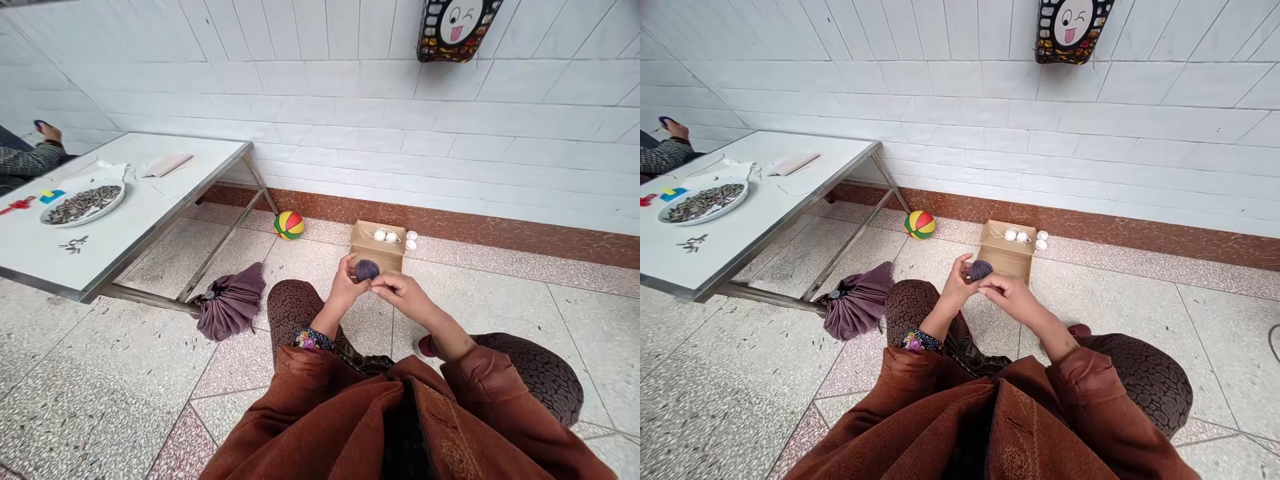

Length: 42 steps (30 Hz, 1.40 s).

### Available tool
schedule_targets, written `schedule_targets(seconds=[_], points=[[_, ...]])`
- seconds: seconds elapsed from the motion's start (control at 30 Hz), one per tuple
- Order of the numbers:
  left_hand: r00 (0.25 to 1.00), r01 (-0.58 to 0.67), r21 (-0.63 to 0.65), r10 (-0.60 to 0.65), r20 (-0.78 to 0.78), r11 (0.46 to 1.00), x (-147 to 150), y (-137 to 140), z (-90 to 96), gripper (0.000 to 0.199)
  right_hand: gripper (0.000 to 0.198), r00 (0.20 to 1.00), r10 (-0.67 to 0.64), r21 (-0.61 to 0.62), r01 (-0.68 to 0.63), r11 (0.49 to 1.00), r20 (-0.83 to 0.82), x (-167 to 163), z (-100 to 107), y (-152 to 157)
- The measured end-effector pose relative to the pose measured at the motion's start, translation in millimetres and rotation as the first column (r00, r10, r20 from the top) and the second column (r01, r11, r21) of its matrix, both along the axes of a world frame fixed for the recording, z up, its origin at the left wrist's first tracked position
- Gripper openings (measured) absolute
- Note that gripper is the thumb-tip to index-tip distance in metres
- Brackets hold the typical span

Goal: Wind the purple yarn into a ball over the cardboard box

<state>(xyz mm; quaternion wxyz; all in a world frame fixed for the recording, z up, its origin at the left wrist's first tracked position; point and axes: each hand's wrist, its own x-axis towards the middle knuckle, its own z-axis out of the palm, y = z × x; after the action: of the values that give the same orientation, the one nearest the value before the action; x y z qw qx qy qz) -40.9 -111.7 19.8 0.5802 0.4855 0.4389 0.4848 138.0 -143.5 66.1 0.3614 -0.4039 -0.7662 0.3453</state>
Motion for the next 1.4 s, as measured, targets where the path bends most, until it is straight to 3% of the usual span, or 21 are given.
schedule_targets(seconds=[0.13,0.27,0.37,0.47,0.53,0.63,0.77,0.87,0.93,1.0,1.1,1.2,1.3,1.4], points=[[0.978,0.208,0.088,-0.204,-0.052,0.974,5,-8,6.1,0.086,0.024,0.997,-0.077,0.027,0.077,0.997,-0.016,10,13,35],[0.954,0.277,0.112,-0.287,0.082,0.954,8,-18,17.3,0.081,0.029,0.969,-0.209,-0.152,0.188,0.97,-0.135,16,-15,46],[0.94,0.233,0.079,-0.246,0.238,0.969,9,-21,20.2,0.075,0.036,0.94,-0.296,-0.286,0.242,0.927,-0.167,13,-45,28],[0.968,0.11,0.035,-0.115,0.225,0.993,8,-17,16.3,0.07,0.037,0.946,-0.297,-0.249,0.259,0.933,-0.129,7,-62,-2],[0.992,0.026,0.017,-0.028,0.126,1.0,6,-13,11.1,0.072,0.035,0.97,-0.225,-0.192,0.205,0.96,-0.09,5,-59,-19],[0.998,-0.024,0.022,0.025,-0.049,0.999,6,-9,4.1,0.08,0.031,0.993,-0.096,-0.083,0.091,0.992,-0.067,5,-35,-30],[0.983,0.081,0.074,-0.067,-0.169,0.994,8,-14,5.1,0.085,0.025,0.991,-0.108,0.027,0.11,0.994,-0.078,12,4,-11],[0.959,0.266,0.118,-0.25,-0.133,0.957,9,-24,14.4,0.085,0.025,0.981,-0.182,0.043,0.185,0.982,-0.072,20,14,13],[0.926,0.376,0.124,-0.376,-0.029,0.918,9,-31,21.5,0.086,0.027,0.962,-0.259,0.003,0.261,0.965,-0.09,24,6,22],[0.897,0.409,0.101,-0.42,0.137,0.907,10,-35,26.7,0.085,0.03,0.936,-0.334,-0.067,0.329,0.942,-0.109,25,-10,21],[0.884,0.294,0.022,-0.281,0.373,0.956,14,-36,28.1,0.074,0.033,0.916,-0.387,-0.152,0.369,0.917,-0.106,22,-37,2],[0.903,0.116,-0.069,-0.077,0.423,0.991,16,-30,23.1,0.061,0.03,0.949,-0.314,-0.115,0.308,0.945,-0.038,15,-50,-24],[0.947,-0.029,-0.097,0.059,0.315,0.995,15,-25,16.0,0.057,0.024,0.995,-0.094,-0.067,0.095,0.993,0.026,11,-40,-41],[0.983,-0.038,-0.089,0.053,0.177,0.995,13,-26,11.8,0.065,0.024,1.0,0.005,-0.027,-0.004,1.0,0.031,12,-14,-39]])
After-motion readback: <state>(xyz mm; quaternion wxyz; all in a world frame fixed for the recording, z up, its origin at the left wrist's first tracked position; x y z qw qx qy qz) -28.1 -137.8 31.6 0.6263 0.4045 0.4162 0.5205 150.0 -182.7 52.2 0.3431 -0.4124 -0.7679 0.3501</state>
